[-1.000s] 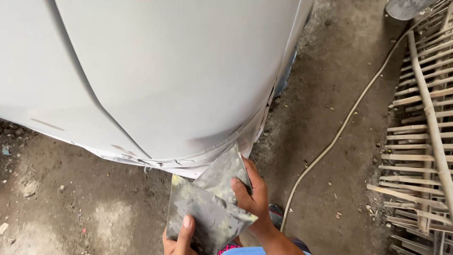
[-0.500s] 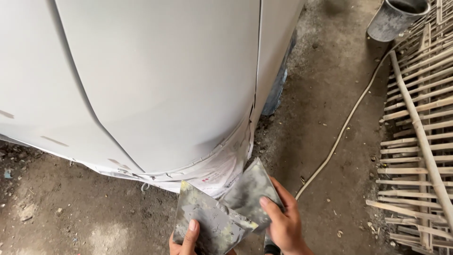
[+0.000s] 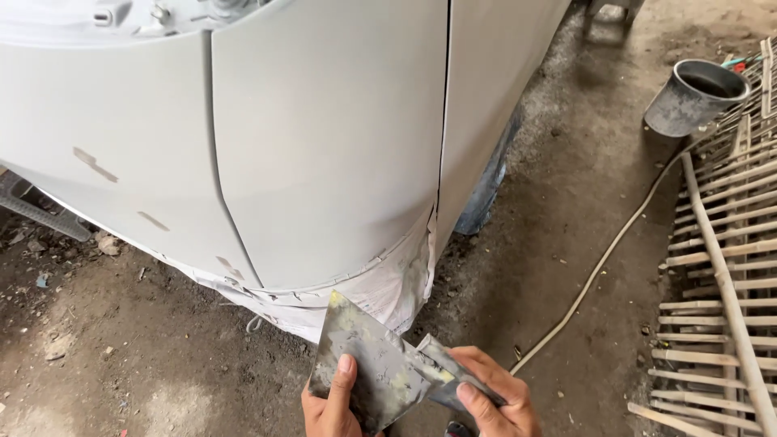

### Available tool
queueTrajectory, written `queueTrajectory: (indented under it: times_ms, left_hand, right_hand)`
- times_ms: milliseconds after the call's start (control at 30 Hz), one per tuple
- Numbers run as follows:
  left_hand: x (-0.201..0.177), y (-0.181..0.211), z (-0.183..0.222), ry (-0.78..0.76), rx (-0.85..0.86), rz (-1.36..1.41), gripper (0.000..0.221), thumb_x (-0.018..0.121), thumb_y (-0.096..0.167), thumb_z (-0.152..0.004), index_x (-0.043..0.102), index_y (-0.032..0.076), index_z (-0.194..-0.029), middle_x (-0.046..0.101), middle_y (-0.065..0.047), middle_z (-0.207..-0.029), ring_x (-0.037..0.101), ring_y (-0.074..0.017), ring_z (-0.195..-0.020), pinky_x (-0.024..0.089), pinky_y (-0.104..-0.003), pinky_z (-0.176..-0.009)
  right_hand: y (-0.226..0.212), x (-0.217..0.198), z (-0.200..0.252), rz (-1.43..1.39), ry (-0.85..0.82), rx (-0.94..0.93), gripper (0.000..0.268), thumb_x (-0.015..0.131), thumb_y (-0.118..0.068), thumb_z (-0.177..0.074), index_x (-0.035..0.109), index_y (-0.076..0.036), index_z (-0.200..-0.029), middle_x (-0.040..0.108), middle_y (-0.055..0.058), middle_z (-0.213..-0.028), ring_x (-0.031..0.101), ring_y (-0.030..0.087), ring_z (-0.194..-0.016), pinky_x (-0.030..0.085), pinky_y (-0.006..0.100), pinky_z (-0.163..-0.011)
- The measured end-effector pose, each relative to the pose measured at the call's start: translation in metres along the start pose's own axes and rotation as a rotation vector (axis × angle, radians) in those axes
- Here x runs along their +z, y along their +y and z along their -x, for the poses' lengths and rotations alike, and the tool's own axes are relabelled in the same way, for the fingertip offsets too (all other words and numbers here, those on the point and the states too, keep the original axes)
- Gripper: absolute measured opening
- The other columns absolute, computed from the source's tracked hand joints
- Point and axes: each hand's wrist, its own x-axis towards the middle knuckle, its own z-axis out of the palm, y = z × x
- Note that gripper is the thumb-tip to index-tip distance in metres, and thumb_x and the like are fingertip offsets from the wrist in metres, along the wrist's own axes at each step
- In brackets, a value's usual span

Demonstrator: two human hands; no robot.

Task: The person applies body filler to the front bumper and side door of a white car using a putty knife. They spread the filler over several small areas and smooth it out along the panel edges and around the door handle.

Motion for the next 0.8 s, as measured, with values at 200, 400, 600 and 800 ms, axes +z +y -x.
queueTrajectory:
  times_ms: [200,400,600,800]
  left_hand:
    - [-0.023,-0.035,-0.025,-0.041,0.132,-0.083,0.045,0.071,0.008,-0.087,0.066,-0.016,-0.125,0.075,-0.025,-0.114,0.073,-0.0293,-0.104,0.053,-0.041,-0.097]
    - [-0.026,-0.027,-0.054,0.029,-0.04,-0.052,0.051,0.068,0.012,-0.087,0.061,-0.012,-0.131,0.076,-0.027,-0.115,0.075,-0.034,-0.105,0.056,-0.045,-0.097]
    - [-0.047,-0.032,-0.105,-0.11,-0.065,-0.099,0.057,0.07,0.016,-0.085,0.058,-0.01,-0.134,0.074,-0.026,-0.118,0.074,-0.034,-0.107,0.055,-0.046,-0.099]
    - [-0.035,-0.036,-0.118,-0.071,-0.052,-0.133,0.057,0.074,0.014,-0.083,0.061,-0.011,-0.133,0.075,-0.026,-0.117,0.073,-0.0336,-0.107,0.054,-0.045,-0.099]
  right_hand:
    - [-0.007,-0.036,-0.008,0.38,-0.229,-0.07,0.039,0.065,-0.002,-0.095,0.069,0.008,-0.132,0.07,0.024,-0.13,0.069,0.034,-0.123,0.047,0.043,-0.109]
    - [0.028,-0.063,-0.022,0.447,-0.404,0.125,0.038,0.066,-0.005,-0.095,0.07,0.005,-0.131,0.07,0.02,-0.125,0.07,0.033,-0.117,0.053,0.044,-0.102]
    - [-0.001,-0.025,-0.061,0.3,-0.206,0.218,0.041,0.065,-0.008,-0.092,0.069,0.006,-0.13,0.072,0.02,-0.116,0.074,0.029,-0.104,0.057,0.042,-0.093]
    - [0.034,-0.077,-0.065,0.161,0.302,0.34,0.05,0.071,-0.008,-0.086,0.071,0.009,-0.133,0.074,0.026,-0.098,0.071,0.029,-0.092,0.053,0.043,-0.088]
